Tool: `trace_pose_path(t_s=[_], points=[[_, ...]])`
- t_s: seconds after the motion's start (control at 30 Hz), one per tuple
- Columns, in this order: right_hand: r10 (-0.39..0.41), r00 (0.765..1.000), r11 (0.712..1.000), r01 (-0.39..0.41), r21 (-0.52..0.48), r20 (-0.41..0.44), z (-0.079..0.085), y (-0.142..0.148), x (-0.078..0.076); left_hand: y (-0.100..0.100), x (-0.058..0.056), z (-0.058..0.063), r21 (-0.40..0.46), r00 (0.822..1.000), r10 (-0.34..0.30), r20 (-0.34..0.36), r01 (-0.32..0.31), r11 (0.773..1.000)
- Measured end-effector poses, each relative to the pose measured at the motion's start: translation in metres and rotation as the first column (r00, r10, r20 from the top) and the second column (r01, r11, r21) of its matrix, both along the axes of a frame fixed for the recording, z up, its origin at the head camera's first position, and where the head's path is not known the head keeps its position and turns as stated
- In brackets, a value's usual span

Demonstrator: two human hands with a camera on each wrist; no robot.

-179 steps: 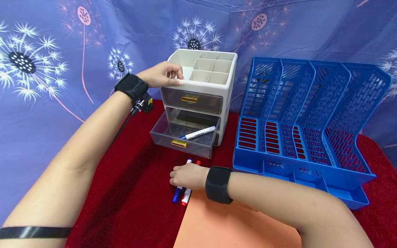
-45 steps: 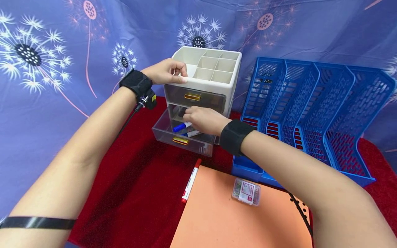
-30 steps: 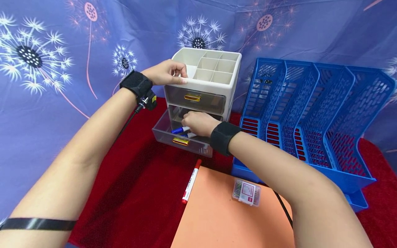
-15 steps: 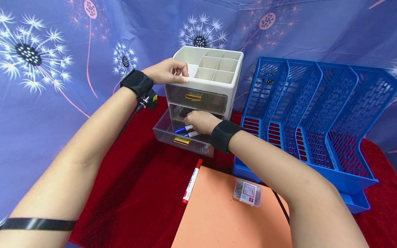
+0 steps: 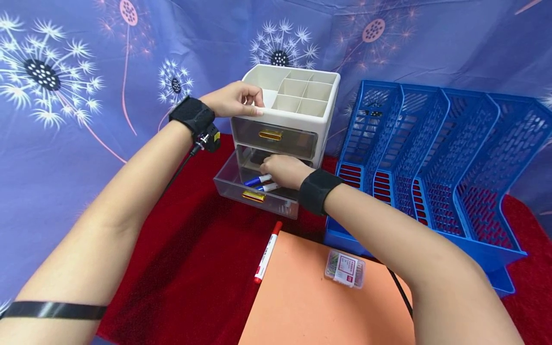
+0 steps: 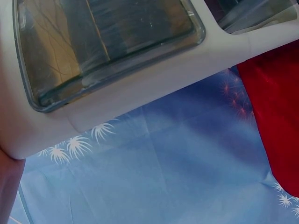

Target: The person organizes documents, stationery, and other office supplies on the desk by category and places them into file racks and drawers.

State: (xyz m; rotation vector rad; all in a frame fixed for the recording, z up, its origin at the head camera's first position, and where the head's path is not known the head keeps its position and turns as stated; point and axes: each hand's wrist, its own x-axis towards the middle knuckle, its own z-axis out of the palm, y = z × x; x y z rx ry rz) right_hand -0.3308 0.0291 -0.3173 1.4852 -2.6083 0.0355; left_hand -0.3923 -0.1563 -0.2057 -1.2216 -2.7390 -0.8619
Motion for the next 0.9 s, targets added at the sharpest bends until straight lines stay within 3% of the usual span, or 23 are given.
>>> trace_pose_path(t_s=[0.63, 0.77, 0.9], points=[[0.019, 1.0, 1.0, -0.019, -0.002, -0.017, 0.017, 0.019, 0.023, 0.0, -0.001, 0.0, 0.003, 1.0, -0.009, 0.004, 0.009, 1.0], [0.1, 0.992, 0.994, -0.103, -0.033, -0.081, 0.018, 0.021, 0.037, 0.001, -0.001, 0.0, 0.002, 1.0, -0.008, 0.005, 0.008, 1.0], [0.208, 0.958, 0.974, -0.221, -0.046, -0.197, 0.023, 0.021, 0.052, 0.0, -0.001, 0.002, -0.004, 1.0, -0.01, 0.0, 0.01, 1.0]])
